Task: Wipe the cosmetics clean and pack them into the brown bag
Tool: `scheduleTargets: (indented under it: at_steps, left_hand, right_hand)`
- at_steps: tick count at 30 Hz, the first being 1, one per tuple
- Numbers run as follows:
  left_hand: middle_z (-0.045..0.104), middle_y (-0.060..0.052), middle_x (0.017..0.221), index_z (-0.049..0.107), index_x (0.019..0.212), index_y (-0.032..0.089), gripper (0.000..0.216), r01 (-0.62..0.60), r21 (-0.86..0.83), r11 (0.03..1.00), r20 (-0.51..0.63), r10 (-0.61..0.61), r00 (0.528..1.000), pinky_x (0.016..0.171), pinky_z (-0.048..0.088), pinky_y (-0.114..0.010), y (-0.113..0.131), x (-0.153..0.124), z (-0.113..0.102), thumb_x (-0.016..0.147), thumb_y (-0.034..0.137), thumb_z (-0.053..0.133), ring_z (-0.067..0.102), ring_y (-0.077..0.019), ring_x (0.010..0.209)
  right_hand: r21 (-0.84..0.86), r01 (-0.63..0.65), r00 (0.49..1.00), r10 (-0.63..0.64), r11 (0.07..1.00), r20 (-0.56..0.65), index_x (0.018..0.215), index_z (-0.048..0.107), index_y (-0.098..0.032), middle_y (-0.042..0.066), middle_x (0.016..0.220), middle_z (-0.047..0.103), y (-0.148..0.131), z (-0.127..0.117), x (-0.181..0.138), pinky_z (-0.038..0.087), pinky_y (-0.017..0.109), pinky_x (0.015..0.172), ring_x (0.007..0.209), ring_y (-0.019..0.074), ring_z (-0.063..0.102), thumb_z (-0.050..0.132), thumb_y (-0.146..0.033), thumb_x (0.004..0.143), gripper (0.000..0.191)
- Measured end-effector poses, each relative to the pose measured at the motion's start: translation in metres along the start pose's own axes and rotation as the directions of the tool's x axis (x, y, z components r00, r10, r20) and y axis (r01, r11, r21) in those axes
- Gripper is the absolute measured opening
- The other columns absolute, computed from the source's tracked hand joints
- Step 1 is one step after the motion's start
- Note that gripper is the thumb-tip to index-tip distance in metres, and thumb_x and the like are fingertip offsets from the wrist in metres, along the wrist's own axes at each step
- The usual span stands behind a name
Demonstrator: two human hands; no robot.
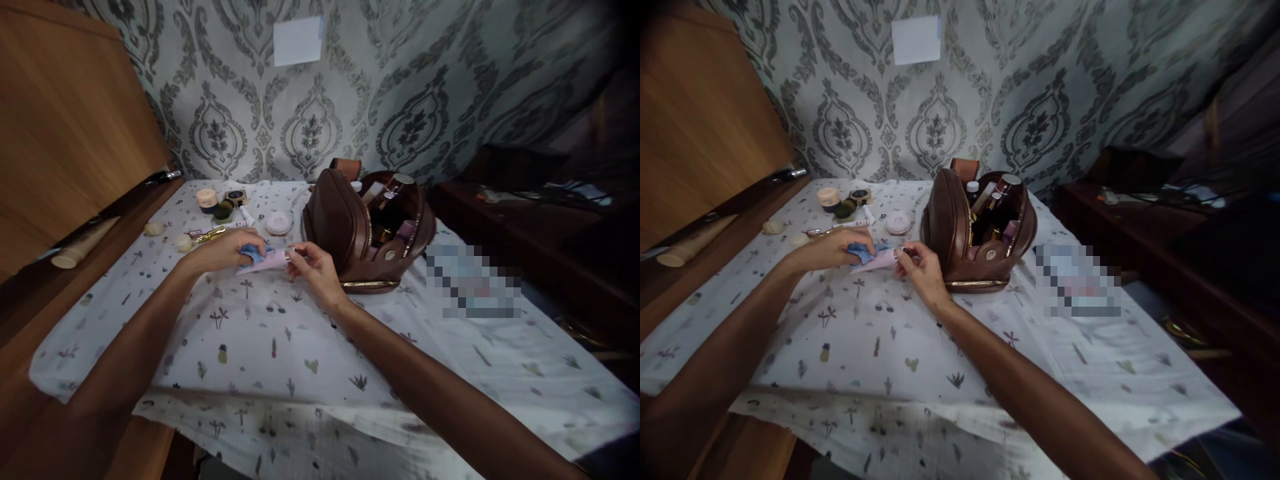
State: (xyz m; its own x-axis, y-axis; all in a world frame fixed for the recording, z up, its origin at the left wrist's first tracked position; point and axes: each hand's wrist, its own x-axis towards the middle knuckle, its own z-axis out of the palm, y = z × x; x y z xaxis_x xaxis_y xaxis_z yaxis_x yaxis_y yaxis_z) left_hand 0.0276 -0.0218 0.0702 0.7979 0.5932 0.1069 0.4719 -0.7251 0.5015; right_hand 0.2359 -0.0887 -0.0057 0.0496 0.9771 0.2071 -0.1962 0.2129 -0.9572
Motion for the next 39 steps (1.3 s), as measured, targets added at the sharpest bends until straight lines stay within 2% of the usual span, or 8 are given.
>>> scheduleTargets:
  at_steps: [3,8,12,17,26,32,36,39]
  left_hand:
    - [0.068,-0.001,0.087,0.069,0.086,0.017,0.017,0.075,-0.039,0.996,-0.035,-0.076,0.996,0.075,0.045,-0.025,-0.009,0.0,-0.002,0.072,0.015,0.06,0.062,-0.0175,0.083]
    - [0.067,-0.001,0.091,0.068,0.095,0.017,0.023,-0.041,-0.124,0.991,-0.266,0.007,0.964,0.072,0.044,-0.024,0.027,0.003,0.013,0.074,0.017,0.058,0.06,-0.0152,0.079]
    - [0.064,0.0,0.087,0.066,0.09,0.018,0.019,-0.082,-0.09,0.993,-0.187,0.064,0.98,0.071,0.042,-0.024,0.033,0.003,0.016,0.073,0.017,0.058,0.057,-0.0148,0.077]
    - [0.06,0.003,0.076,0.064,0.083,0.017,0.013,0.08,-0.09,0.993,-0.091,-0.088,0.992,0.062,0.038,-0.022,0.005,0.001,0.003,0.07,0.019,0.06,0.053,-0.0128,0.068]
    - [0.063,-0.002,0.087,0.059,0.092,0.019,0.02,-0.119,0.036,0.992,-0.449,0.123,0.885,0.073,0.045,-0.027,0.05,0.007,0.045,0.094,0.037,0.052,0.057,-0.0168,0.079]
    - [0.064,-0.009,0.091,0.057,0.096,0.018,0.023,0.039,0.371,0.928,-0.443,0.14,0.886,0.081,0.045,-0.036,0.005,0.013,0.062,0.099,0.034,0.04,0.058,-0.0246,0.088]
    - [0.063,-0.009,0.092,0.055,0.097,0.019,0.02,0.213,0.365,0.906,-0.552,0.027,0.833,0.081,0.046,-0.038,-0.017,0.01,0.052,0.098,0.029,0.039,0.058,-0.0254,0.088]
    - [0.063,-0.009,0.092,0.054,0.097,0.018,0.023,0.121,0.315,0.941,-0.566,0.084,0.82,0.082,0.046,-0.038,-0.006,0.008,0.056,0.099,0.034,0.037,0.058,-0.0247,0.089]
  right_hand:
    - [-0.018,0.026,1.0,-0.026,1.0,0.011,0.105,0.063,-0.021,-0.004,0.072,0.06,-0.003,0.0,0.0,0.051,0.024,0.051,0.059,0.0123,0.062,0.078,-0.049,0.072,0.046]
    - [-0.053,0.066,0.996,-0.062,0.996,0.062,0.103,0.063,-0.02,-0.004,0.072,0.059,-0.006,0.0,-0.003,0.05,0.023,0.051,0.057,0.011,0.06,0.076,-0.048,0.075,0.041]
    - [-0.069,0.057,0.997,-0.053,0.996,0.06,0.096,0.06,-0.02,-0.005,0.071,0.058,-0.003,0.001,-0.004,0.05,0.023,0.051,0.057,0.0109,0.06,0.074,-0.051,0.077,0.039]
    - [-0.075,0.039,0.999,-0.036,0.996,0.039,0.093,0.056,-0.02,-0.005,0.069,0.06,-0.002,0.004,-0.006,0.048,0.022,0.05,0.054,0.0104,0.06,0.073,-0.054,0.076,0.042]
    - [-0.208,-0.011,0.998,0.024,0.978,0.057,0.085,0.05,-0.022,-0.007,0.057,0.058,-0.013,0.005,-0.012,0.043,0.021,0.041,0.043,0.0114,0.058,0.066,-0.047,0.079,0.031]
    - [-0.026,-0.255,0.966,0.256,0.967,0.022,0.089,0.048,-0.022,-0.009,0.049,0.055,-0.009,0.007,-0.011,0.034,0.018,0.033,0.036,0.0103,0.052,0.065,-0.049,0.079,0.033]
    - [0.065,-0.372,0.928,0.373,0.926,-0.014,0.086,0.05,-0.02,-0.006,0.052,0.058,-0.015,0.01,-0.011,0.032,0.016,0.034,0.036,0.008,0.05,0.065,-0.038,0.083,0.024]
    - [0.118,-0.431,0.901,0.434,0.895,0.005,0.082,0.052,-0.018,-0.004,0.054,0.059,-0.02,0.012,-0.012,0.03,0.015,0.034,0.036,0.0066,0.05,0.061,-0.034,0.089,0.019]
